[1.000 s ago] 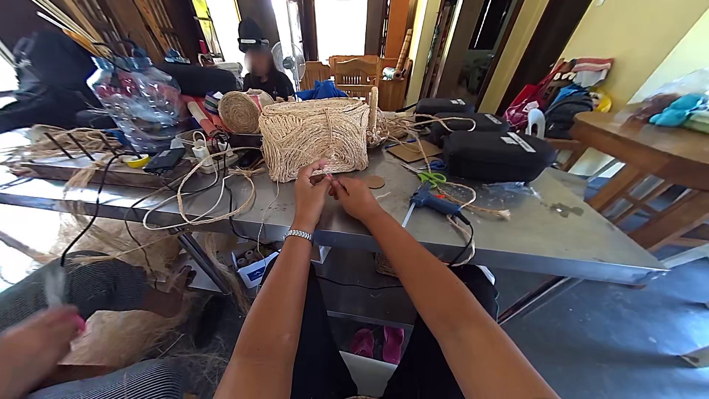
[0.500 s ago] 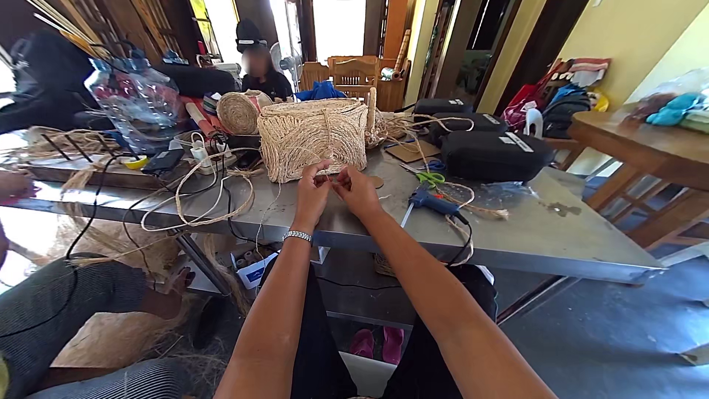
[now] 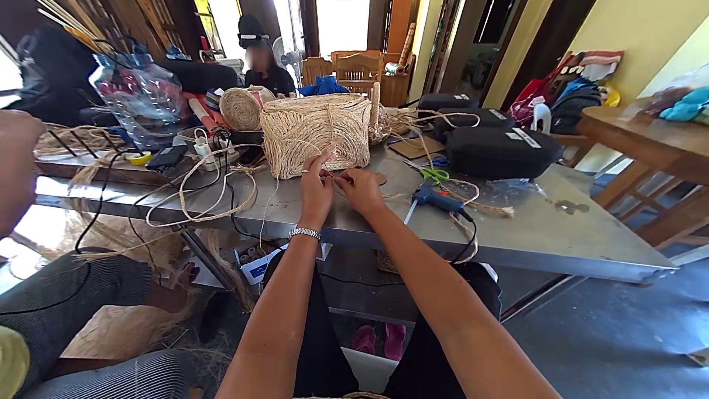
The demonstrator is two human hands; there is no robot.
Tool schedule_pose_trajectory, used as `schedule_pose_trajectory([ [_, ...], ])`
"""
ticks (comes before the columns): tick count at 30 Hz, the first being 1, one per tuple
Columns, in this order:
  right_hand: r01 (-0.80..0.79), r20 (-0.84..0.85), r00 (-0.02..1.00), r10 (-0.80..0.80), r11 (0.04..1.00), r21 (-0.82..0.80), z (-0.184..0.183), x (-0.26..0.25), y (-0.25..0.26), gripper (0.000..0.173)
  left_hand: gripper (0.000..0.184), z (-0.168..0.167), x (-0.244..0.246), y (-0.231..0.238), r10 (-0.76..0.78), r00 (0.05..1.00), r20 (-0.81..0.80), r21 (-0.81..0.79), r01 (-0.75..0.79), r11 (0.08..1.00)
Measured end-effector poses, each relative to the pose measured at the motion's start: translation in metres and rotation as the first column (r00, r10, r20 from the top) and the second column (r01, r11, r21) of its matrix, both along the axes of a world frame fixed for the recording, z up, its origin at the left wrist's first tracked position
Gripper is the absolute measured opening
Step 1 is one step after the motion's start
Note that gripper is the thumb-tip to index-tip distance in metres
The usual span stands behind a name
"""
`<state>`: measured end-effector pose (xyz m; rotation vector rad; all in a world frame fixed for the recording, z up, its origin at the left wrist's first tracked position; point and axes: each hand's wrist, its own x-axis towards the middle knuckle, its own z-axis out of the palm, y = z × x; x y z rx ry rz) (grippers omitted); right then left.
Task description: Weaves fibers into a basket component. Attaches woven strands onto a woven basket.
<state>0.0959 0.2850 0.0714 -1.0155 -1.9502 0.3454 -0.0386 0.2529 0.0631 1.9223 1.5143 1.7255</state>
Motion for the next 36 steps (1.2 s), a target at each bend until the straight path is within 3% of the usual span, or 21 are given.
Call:
schedule_pose_trajectory([
  [3,-0.103,-0.016,0.995,0.102,0.993,-0.059,-0.001,-0.001,0.004,0.027,0.051,0.000,-0.001,-0.001,-0.014,0.999,0.037,0.025,0.014,1.000],
  [8,-0.154,-0.038,0.988,0.151,0.983,-0.099,-0.001,0.000,0.005,0.031,0.046,0.001,-0.005,-0.007,-0.159,0.952,0.260,-0.005,0.166,0.986],
  [17,-0.056,0.031,0.998,0.059,0.995,-0.084,-0.001,0.000,0.004,0.029,0.051,-0.005,-0.012,0.019,-0.272,0.857,0.437,0.069,0.270,0.960],
  [19,-0.007,0.004,1.000,0.007,1.000,0.013,-0.003,-0.001,0.001,0.031,0.051,-0.004,-0.014,0.019,-0.186,0.891,0.414,0.026,0.193,0.981],
  [22,0.026,-0.070,0.997,-0.020,0.996,0.086,-0.003,-0.001,0.002,0.051,0.050,-0.004,-0.013,0.019,-0.113,0.940,0.323,-0.025,0.128,0.991],
  [25,-0.030,-0.065,0.997,0.033,0.998,0.049,-0.007,0.000,0.007,0.037,0.050,-0.003,-0.010,0.019,-0.145,0.962,0.230,-0.026,0.155,0.988],
  [29,-0.030,-0.017,0.999,0.029,0.998,-0.050,-0.002,-0.001,0.002,0.026,0.053,-0.003,-0.010,0.021,-0.233,0.947,0.222,-0.019,0.243,0.970],
  [36,0.074,-0.032,0.997,-0.073,0.996,0.049,0.000,0.000,-0.001,0.017,0.054,-0.003,-0.007,0.021,-0.143,0.985,0.098,-0.003,0.144,0.990],
])
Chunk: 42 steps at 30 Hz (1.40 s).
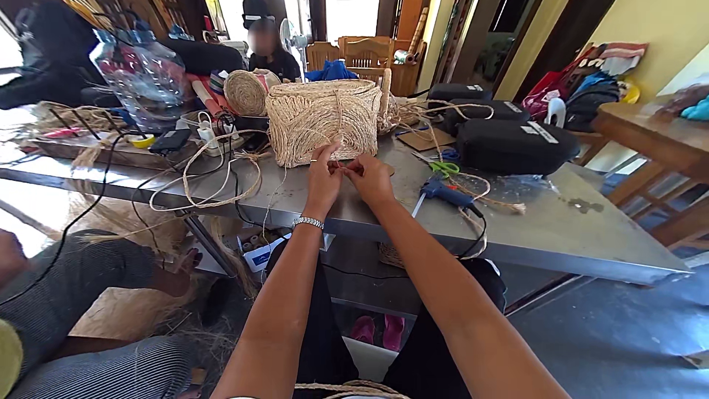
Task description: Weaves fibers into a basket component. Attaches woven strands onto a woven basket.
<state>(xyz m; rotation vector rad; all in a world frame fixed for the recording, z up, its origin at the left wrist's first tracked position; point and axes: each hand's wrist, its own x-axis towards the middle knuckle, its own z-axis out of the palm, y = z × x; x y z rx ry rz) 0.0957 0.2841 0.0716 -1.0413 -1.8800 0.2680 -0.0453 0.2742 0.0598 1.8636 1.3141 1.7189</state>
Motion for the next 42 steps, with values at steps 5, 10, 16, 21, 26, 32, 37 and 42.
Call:
schedule_pose_trajectory([
  [5,0.004,0.049,0.999,-0.003,1.000,-0.023,0.000,0.000,0.000,0.021,0.054,0.001,0.003,-0.001,0.125,0.988,-0.092,0.019,-0.124,0.992],
  [10,-0.035,0.093,0.995,0.038,0.999,-0.025,0.001,-0.002,0.000,0.029,0.050,0.003,0.002,-0.005,0.110,0.994,-0.011,0.015,-0.110,0.994],
  [16,-0.109,0.111,0.987,0.118,0.990,-0.085,-0.001,-0.002,0.002,0.038,0.052,0.003,-0.002,-0.005,-0.020,0.985,0.174,0.013,0.018,1.000],
  [21,-0.126,0.123,0.982,0.140,0.985,-0.115,-0.001,-0.001,0.004,0.043,0.054,0.000,-0.004,-0.002,-0.142,0.950,0.277,0.041,0.136,0.990],
  [26,-0.050,0.209,0.973,0.100,0.971,-0.235,0.006,0.000,-0.005,0.066,0.055,-0.002,-0.009,-0.002,-0.082,0.898,0.432,0.048,0.068,0.997],
  [32,0.348,0.110,0.938,-0.330,0.883,-0.316,0.016,0.006,-0.012,0.065,0.059,0.001,-0.016,-0.005,0.321,0.813,0.485,0.027,-0.381,0.924],
  [37,0.368,-0.158,0.881,-0.446,0.855,-0.365,0.015,0.010,-0.009,0.068,0.053,0.003,-0.012,-0.009,0.381,0.846,0.373,0.111,-0.448,0.887],
  [42,0.267,-0.266,0.921,-0.284,0.959,-0.099,0.008,0.016,0.002,0.064,0.051,0.004,-0.013,-0.011,0.325,0.911,0.253,0.100,-0.359,0.928],
])
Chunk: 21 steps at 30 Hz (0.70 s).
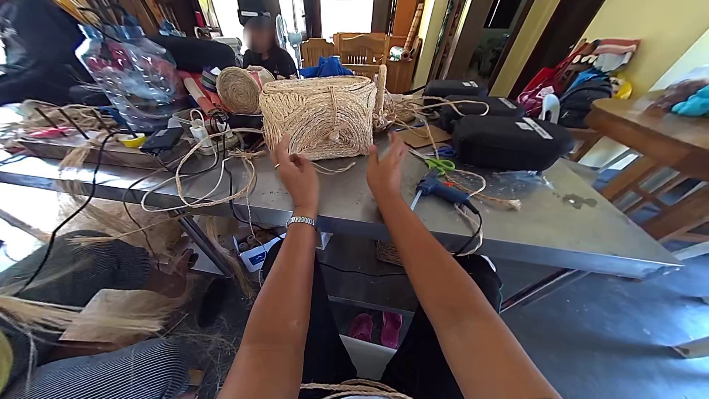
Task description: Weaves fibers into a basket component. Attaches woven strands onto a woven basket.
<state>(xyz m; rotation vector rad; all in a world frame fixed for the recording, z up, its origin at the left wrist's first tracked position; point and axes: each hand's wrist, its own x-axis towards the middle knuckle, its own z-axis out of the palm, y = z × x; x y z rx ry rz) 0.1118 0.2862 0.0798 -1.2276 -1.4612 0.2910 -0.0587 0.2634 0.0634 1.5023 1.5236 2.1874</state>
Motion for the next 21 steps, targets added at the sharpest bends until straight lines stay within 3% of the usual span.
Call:
schedule_pose_trajectory([
  [2,-0.186,0.168,0.972,0.167,0.977,0.108,-0.005,-0.007,0.003,0.049,0.048,0.002,0.009,0.002,-0.179,0.968,-0.174,-0.030,0.177,0.984],
  [4,-0.353,0.282,0.905,0.319,0.932,0.078,-0.008,-0.017,0.001,0.038,0.051,0.000,0.016,0.009,-0.301,0.921,-0.247,-0.026,0.304,0.952],
  [6,-0.406,0.327,0.866,0.377,0.914,0.021,-0.010,-0.022,0.000,0.029,0.054,-0.002,0.015,0.012,-0.359,0.900,-0.247,-0.046,0.359,0.932],
  [13,-0.307,0.329,0.902,0.279,0.951,0.033,-0.009,-0.016,0.000,0.018,0.056,-0.003,0.015,0.014,-0.397,0.886,-0.240,-0.099,0.384,0.918],
  [21,-0.198,0.398,0.897,0.191,0.980,-0.023,-0.005,-0.017,-0.004,0.021,0.060,-0.003,0.017,0.013,-0.256,0.913,-0.317,-0.097,0.237,0.967],
])
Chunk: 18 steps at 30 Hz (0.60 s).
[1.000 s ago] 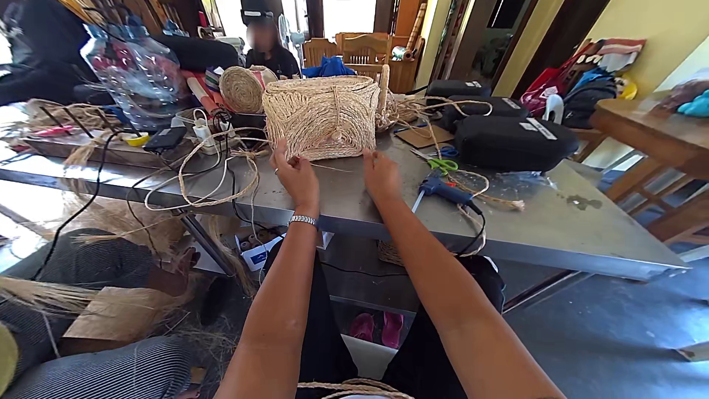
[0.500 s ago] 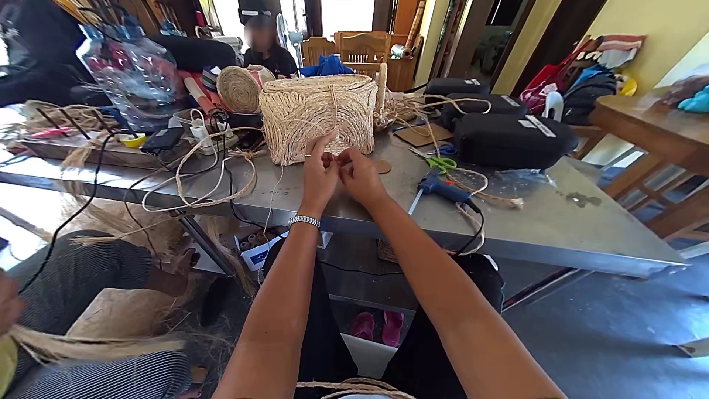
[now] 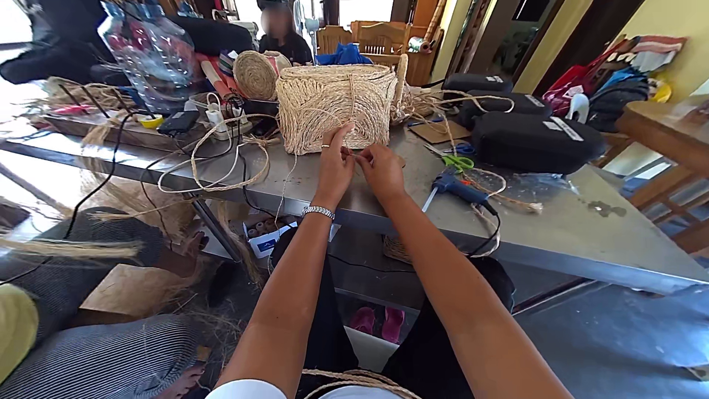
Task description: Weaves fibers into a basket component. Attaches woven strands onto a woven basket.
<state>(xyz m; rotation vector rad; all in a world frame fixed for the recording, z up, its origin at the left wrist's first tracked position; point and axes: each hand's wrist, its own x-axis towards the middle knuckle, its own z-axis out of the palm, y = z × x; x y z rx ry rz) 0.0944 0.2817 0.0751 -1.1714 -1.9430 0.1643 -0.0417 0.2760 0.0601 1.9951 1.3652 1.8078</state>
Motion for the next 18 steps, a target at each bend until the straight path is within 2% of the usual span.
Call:
schedule_pose_trajectory([
  [7,-0.131,-0.041,0.991,0.130,0.991,-0.033,-0.0036,0.0006,0.0043,0.029,0.055,0.0017,0.0006,-0.0039,0.108,0.994,0.011,0.007,-0.109,0.994],
  [11,-0.197,-0.061,0.979,0.193,0.977,-0.078,-0.0018,0.0007,0.0034,0.033,0.056,0.0037,-0.0036,-0.0055,-0.033,0.982,0.188,-0.008,0.036,0.999],
  [15,-0.224,-0.048,0.974,0.220,0.971,-0.088,-0.0029,0.0000,0.0041,0.035,0.058,0.0031,-0.0079,-0.0076,-0.203,0.910,0.360,-0.012,0.222,0.975],
  [18,-0.249,-0.062,0.968,0.243,0.964,-0.098,-0.0030,0.0002,0.0045,0.037,0.060,0.0021,-0.0090,-0.0087,-0.256,0.860,0.441,-0.013,0.292,0.956],
])
